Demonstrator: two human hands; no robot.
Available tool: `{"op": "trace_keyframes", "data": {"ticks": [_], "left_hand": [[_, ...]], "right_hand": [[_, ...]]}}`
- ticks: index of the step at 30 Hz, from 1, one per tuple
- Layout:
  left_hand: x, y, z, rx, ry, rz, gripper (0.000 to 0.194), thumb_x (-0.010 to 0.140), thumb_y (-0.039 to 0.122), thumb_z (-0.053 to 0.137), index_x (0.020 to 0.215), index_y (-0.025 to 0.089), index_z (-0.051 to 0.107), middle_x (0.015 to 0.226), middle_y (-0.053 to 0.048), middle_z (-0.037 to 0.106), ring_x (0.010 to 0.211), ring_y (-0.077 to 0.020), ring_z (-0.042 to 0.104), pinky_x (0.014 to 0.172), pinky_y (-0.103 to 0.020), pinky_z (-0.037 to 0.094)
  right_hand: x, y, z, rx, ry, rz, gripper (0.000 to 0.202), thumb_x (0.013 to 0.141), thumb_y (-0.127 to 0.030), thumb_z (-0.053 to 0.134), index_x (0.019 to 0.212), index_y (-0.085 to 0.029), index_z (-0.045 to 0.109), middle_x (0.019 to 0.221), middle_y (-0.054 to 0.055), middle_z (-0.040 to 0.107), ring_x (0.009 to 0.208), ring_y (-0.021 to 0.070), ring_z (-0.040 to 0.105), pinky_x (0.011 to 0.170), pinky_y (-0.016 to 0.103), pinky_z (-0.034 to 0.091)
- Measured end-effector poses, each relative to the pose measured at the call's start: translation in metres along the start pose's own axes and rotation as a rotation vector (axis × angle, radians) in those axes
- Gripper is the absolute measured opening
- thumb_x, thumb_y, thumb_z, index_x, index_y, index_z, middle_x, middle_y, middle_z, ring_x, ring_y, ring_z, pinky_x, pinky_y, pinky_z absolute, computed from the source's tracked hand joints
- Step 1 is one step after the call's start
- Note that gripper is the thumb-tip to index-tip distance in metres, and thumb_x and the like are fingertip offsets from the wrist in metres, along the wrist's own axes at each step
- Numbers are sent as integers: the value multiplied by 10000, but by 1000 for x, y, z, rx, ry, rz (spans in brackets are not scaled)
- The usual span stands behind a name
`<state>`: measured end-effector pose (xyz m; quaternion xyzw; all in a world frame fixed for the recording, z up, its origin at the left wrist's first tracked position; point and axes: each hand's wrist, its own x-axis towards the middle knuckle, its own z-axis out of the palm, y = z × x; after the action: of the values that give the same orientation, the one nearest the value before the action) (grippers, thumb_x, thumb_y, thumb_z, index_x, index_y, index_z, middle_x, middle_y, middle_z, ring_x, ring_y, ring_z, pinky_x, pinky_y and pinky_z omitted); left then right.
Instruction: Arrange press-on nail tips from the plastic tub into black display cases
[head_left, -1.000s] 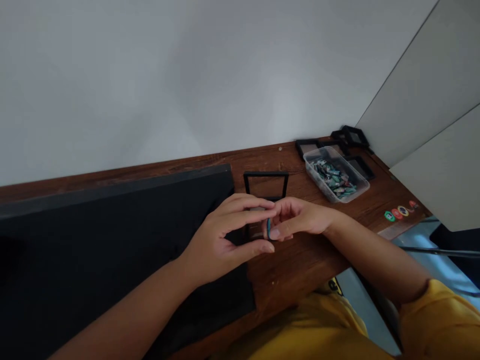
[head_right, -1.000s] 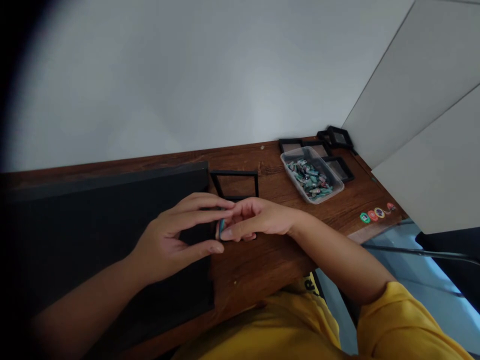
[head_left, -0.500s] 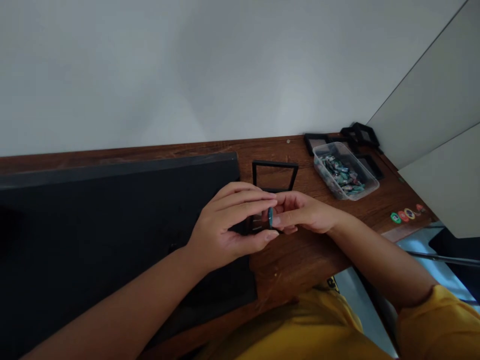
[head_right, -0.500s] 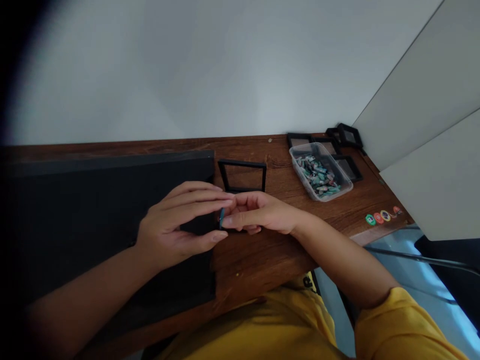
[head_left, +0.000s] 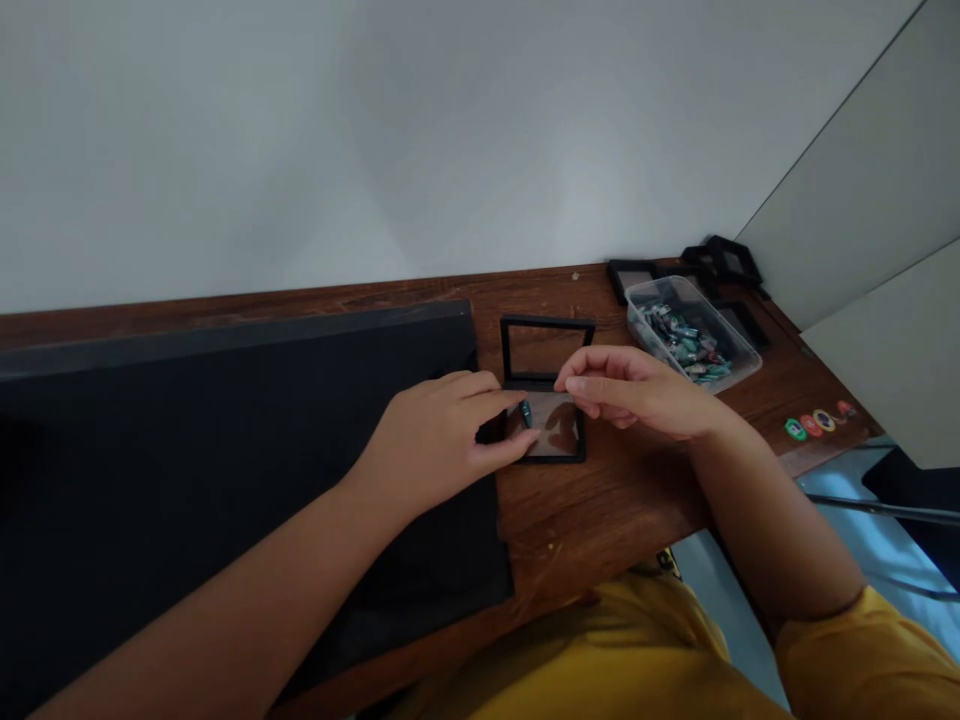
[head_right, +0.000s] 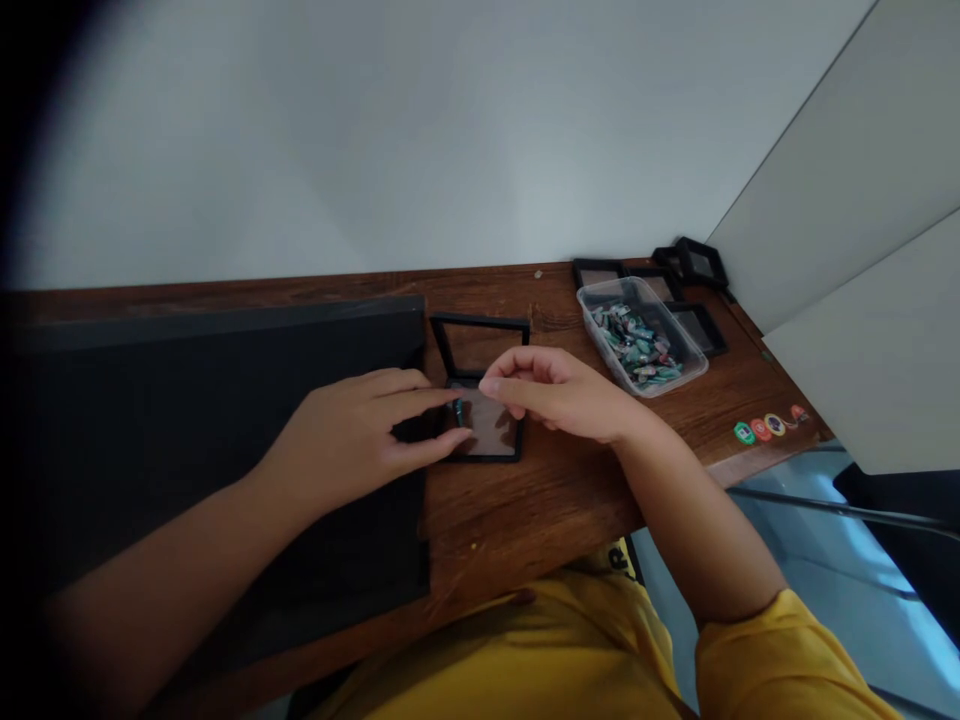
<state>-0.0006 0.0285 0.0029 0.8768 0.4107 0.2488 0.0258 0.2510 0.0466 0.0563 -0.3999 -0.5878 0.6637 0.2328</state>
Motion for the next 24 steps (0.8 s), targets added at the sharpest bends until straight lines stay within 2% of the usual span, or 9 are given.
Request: {"op": "trace_keyframes", "data": {"ticks": [4,8,12,15,20,22,24], "left_hand": [[-1,-1,3,5,-109,-85,344,977,493,617,1132,258,814,854,-33,770,825,-242,728,657,-321,504],[2,1,2,-20,-228,-166,387,987,488,594,1212,255,806,919,-45,784,898,-254,730,726,-334,532],[3,2,2,-63,-259,-237,411,987,493,578,1248,265,800,951,-50,773,915,-254,722,775,-342,549],[2,2,3,-98,-244,-276,414,986,502,565,1235,271,802,971,-46,767,910,-254,719,758,-341,550],[2,0,4,-142,-227,-337,461,971,547,555,1269,270,772,1030,-47,767,882,-251,713,746,-343,553],[2,0,4,-151,-210,-362,480,947,562,576,1284,266,749,1036,-47,763,863,-248,707,757,-348,553],[3,-1,4,-163,-208,-395,495,920,572,599,1282,257,717,1012,-42,757,818,-241,696,730,-348,541]], "right_hand": [[0,0,3,-41,-18,-36,261,926,-434,742,954,-188,661,682,-62,544,574,70,432,467,210,254],[-1,-1,4,-56,-31,-90,267,944,-440,741,963,-188,656,694,-60,553,599,77,463,499,213,298],[-7,-6,-3,-72,65,-182,302,939,-474,759,952,-187,667,666,-65,527,556,73,406,498,229,289],[-10,-7,-16,-108,291,-313,291,934,-482,761,907,-210,660,648,-63,490,540,83,384,492,242,278],[-8,1,-55,-400,910,-560,237,942,-410,736,833,-225,637,684,-28,535,583,115,435,544,273,338],[-9,6,-71,-570,1095,-529,169,932,-355,712,847,-215,669,722,-2,593,613,132,473,585,294,373],[-11,11,-83,-753,1121,-336,129,890,-324,721,933,-204,738,767,25,662,642,154,522,625,313,406]]}}
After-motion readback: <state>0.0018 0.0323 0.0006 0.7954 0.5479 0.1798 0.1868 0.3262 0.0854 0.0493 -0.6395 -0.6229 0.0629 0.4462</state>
